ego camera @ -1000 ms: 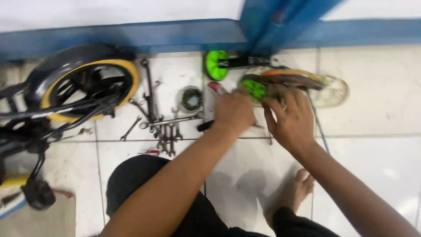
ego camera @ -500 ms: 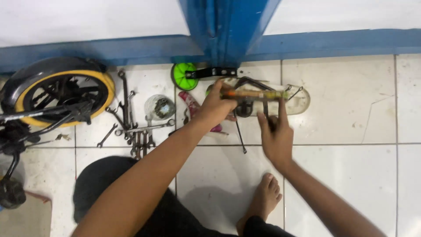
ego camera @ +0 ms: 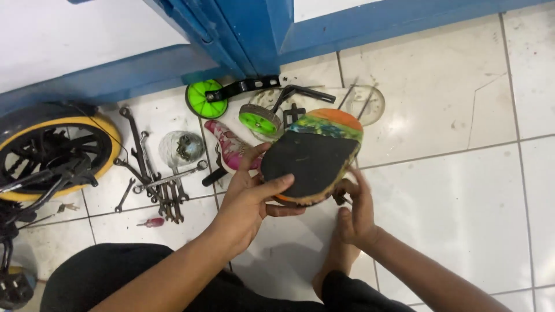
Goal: The person sits on the floor and handles a small metal part, then moves a glass jar and a skateboard to clear the workspace. They pick up a screwdriver and a wrench from the floor and use the screwdriver to work on the bicycle's pedal area.
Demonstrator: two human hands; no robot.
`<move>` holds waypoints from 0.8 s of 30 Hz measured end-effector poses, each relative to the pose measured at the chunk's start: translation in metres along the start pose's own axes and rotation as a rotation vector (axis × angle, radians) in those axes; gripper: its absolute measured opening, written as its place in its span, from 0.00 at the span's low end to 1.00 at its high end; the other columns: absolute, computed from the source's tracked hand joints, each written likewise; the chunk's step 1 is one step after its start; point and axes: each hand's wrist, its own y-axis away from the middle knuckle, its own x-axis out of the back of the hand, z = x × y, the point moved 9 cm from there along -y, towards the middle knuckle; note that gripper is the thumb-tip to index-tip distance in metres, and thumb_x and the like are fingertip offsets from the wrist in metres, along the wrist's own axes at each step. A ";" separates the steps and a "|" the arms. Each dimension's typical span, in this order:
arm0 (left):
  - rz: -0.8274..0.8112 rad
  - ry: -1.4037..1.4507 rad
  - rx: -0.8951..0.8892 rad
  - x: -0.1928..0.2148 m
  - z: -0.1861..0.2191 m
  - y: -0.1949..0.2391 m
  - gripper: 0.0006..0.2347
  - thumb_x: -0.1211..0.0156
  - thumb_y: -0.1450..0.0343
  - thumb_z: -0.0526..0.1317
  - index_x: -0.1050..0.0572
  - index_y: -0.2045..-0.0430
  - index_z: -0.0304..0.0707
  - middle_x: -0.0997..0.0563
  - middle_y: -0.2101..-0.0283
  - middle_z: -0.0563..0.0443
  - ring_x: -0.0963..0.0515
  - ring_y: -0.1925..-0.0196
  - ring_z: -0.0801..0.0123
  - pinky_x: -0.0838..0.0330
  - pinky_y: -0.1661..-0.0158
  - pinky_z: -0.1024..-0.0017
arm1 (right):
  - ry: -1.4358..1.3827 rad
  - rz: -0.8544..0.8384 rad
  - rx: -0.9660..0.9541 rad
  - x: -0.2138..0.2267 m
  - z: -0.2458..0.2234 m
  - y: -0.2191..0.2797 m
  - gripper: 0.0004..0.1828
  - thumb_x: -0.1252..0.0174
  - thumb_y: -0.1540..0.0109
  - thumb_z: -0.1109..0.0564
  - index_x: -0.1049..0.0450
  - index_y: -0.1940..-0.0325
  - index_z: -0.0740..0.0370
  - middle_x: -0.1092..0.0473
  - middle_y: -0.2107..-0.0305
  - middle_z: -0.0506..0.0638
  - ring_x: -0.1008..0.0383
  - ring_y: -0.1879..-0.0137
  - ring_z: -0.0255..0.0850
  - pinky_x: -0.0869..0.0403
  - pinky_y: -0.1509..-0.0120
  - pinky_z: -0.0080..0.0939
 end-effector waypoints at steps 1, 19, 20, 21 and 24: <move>-0.106 -0.045 -0.037 -0.005 0.003 0.003 0.33 0.36 0.35 0.26 0.44 0.34 0.38 0.26 0.54 0.27 0.18 0.63 0.21 0.19 0.69 0.39 | -0.015 0.204 -0.327 0.009 -0.006 -0.012 0.47 0.47 0.37 0.45 0.61 0.22 0.67 0.29 0.67 0.56 0.28 0.62 0.47 0.35 0.57 0.44; -0.072 -0.583 0.120 0.067 -0.074 0.015 0.41 0.28 0.42 0.40 0.41 0.31 0.56 0.22 0.37 0.48 0.22 0.38 0.57 0.24 0.43 0.63 | 0.012 0.170 -1.197 0.009 -0.004 0.007 0.53 0.59 0.44 0.26 0.54 0.20 0.53 0.43 0.27 0.54 0.44 0.21 0.48 0.42 0.21 0.53; 0.091 -0.610 0.205 0.082 -0.069 0.015 0.39 0.28 0.44 0.42 0.36 0.33 0.60 0.18 0.40 0.48 0.17 0.42 0.59 0.19 0.47 0.64 | -0.018 0.091 -1.164 -0.003 -0.008 0.000 0.53 0.59 0.44 0.25 0.54 0.21 0.53 0.42 0.27 0.54 0.42 0.22 0.48 0.40 0.21 0.52; 0.094 -0.607 0.205 0.086 -0.069 0.012 0.39 0.28 0.44 0.42 0.36 0.33 0.60 0.18 0.40 0.48 0.17 0.42 0.59 0.19 0.47 0.64 | -0.016 0.086 -1.164 -0.006 -0.007 0.001 0.53 0.59 0.44 0.25 0.54 0.21 0.53 0.42 0.27 0.54 0.42 0.22 0.48 0.40 0.21 0.52; 0.069 -0.633 0.142 0.095 -0.065 0.006 0.35 0.25 0.45 0.38 0.30 0.39 0.52 0.16 0.46 0.47 0.15 0.48 0.60 0.17 0.53 0.66 | -0.172 0.124 -0.976 -0.019 -0.013 -0.011 0.31 0.54 0.39 0.36 0.34 0.39 0.56 0.28 0.51 0.53 0.25 0.44 0.42 0.22 0.41 0.40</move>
